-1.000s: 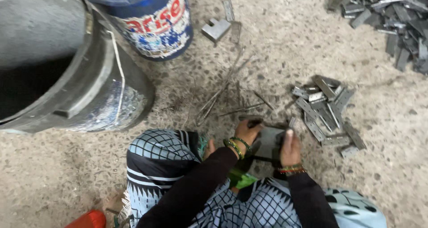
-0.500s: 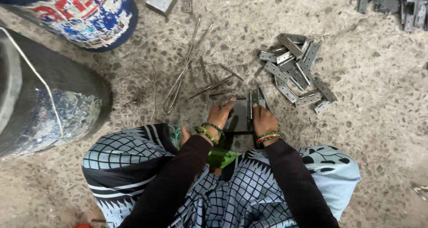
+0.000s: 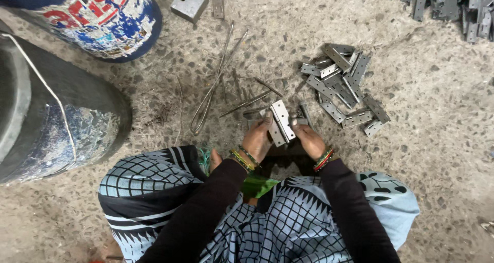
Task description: The person sits on the floor and assembles metal brackets by inserting pins into holes and striking them with a hammer. The person repeatedly picks up brackets, aligns pins, and hammers them into place, then sets the finished pieces aside.
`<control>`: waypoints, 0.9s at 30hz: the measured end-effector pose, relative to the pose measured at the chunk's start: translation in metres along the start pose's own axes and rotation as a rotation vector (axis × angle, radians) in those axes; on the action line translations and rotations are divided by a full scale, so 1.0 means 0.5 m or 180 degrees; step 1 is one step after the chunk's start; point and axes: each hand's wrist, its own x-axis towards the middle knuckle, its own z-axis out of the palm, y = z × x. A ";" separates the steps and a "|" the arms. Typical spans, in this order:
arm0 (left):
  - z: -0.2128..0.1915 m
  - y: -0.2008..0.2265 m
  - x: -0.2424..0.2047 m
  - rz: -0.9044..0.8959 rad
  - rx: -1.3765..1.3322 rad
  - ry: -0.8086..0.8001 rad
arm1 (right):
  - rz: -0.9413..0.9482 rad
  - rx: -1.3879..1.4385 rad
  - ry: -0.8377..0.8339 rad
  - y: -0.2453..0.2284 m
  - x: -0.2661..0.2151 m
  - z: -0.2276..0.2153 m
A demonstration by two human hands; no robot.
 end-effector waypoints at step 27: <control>-0.014 0.013 0.026 0.0166 0.0867 0.1068 | 0.1532 -0.1031 0.0517 0.019 -0.046 0.049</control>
